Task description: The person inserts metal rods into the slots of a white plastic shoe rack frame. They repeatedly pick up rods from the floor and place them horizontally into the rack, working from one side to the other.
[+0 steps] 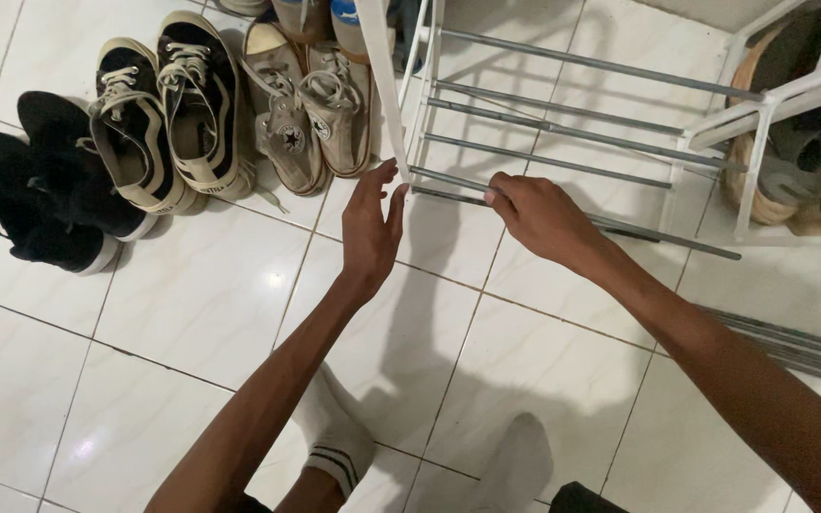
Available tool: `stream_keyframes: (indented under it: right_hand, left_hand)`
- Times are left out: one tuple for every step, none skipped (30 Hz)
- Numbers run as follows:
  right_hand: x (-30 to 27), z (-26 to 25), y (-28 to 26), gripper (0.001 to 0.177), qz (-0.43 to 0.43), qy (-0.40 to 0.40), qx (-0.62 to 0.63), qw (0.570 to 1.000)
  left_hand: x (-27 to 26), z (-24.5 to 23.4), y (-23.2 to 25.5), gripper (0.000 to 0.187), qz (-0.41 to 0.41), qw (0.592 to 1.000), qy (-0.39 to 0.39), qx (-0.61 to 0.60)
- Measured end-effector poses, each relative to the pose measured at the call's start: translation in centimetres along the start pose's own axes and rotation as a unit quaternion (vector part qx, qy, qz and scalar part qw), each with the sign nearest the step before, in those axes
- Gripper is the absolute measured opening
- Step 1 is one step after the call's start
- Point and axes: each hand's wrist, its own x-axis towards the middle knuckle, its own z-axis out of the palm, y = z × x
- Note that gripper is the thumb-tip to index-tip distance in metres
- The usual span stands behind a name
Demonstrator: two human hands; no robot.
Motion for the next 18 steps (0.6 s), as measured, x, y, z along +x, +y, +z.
stream_keyframes:
  right_hand:
    - [-0.2, 0.0, -0.1, 0.032, 0.0, 0.002, 0.003, 1.0]
    - [-0.2, -0.2, -0.2, 0.031, 0.0, 0.007, 0.004, 1.0]
    - [-0.3, -0.3, -0.4, 0.031, -0.001, 0.013, 0.006, 1.0]
    - [-0.3, -0.5, -0.6, 0.03, -0.012, 0.021, -0.008, 1.0]
    - [-0.3, -0.6, -0.8, 0.03, -0.024, 0.03, -0.022, 0.999]
    - [-0.5, -0.6, -0.9, 0.03, -0.034, 0.038, -0.034, 0.998]
    - [-0.6, -0.5, -1.1, 0.027, -0.029, 0.037, -0.037, 0.998]
    - [-0.6, -0.4, -1.3, 0.025, -0.022, 0.037, -0.041, 0.998]
    - [-0.7, -0.4, -1.4, 0.026, -0.015, 0.036, -0.045, 0.998]
    - [-0.8, -0.3, -1.4, 0.025, -0.013, 0.035, -0.04, 0.998]
    - [-0.9, -0.2, -1.3, 0.025, -0.011, 0.033, -0.036, 0.999]
    - [-0.8, -0.1, -1.3, 0.025, -0.011, 0.035, -0.032, 0.999]
    - [-0.7, -0.1, -1.3, 0.024, -0.02, 0.044, -0.026, 0.999]
    - [-0.8, 0.0, -1.2, 0.023, -0.029, 0.051, -0.019, 0.998]
    - [-0.8, 0.2, -1.2, 0.022, -0.038, 0.058, -0.012, 0.998]
    - [-0.8, 0.4, -1.1, 0.021, -0.045, 0.065, -0.009, 0.997]
    - [-0.8, 0.6, -1.1, 0.02, -0.053, 0.073, -0.006, 0.996]
    - [-0.7, 0.7, -1.1, 0.02, -0.061, 0.08, -0.003, 0.995]
  left_hand:
    - [0.0, 0.3, 0.1, 0.03, -0.015, 1.0, 0.0, -0.006]
    - [0.1, 0.6, 0.3, 0.029, -0.026, 1.0, 0.0, -0.012]
    - [0.2, 0.8, 0.4, 0.027, -0.037, 0.999, 0.0, -0.018]
    - [0.4, 1.0, 0.4, 0.028, -0.036, 0.999, 0.003, -0.012]
    - [0.5, 1.1, 0.5, 0.028, -0.035, 0.999, 0.006, -0.005]
    - [0.4, 1.2, 0.5, 0.028, -0.035, 0.999, 0.007, 0.001]
    - [0.3, 1.3, 0.7, 0.03, -0.039, 0.999, 0.011, -0.005]
    - [0.3, 1.5, 0.8, 0.032, -0.041, 0.999, 0.014, -0.012]
    - [0.2, 1.8, 1.0, 0.034, -0.043, 0.999, 0.018, -0.019]
    - [0.1, 2.0, 1.1, 0.039, -0.044, 0.999, 0.019, -0.01]
    - [-0.2, 2.2, 1.3, 0.043, -0.045, 0.999, 0.019, -0.001]
    - [-0.2, 2.3, 1.4, 0.048, -0.042, 0.999, 0.022, 0.008]
    - [-0.2, 2.3, 1.5, 0.051, -0.048, 0.999, 0.011, 0.004]
    - [-0.4, 2.2, 1.6, 0.053, -0.056, 0.998, -0.001, 0.0]
    - [-0.5, 2.1, 1.7, 0.056, -0.064, 0.998, -0.013, -0.003]
    - [-0.7, 2.1, 1.9, 0.057, -0.062, 0.998, -0.013, -0.006]
    - [-0.9, 2.1, 1.9, 0.058, -0.061, 0.998, -0.012, -0.008]
    - [-0.9, 2.0, 2.0, 0.06, -0.06, 0.998, -0.01, -0.01]
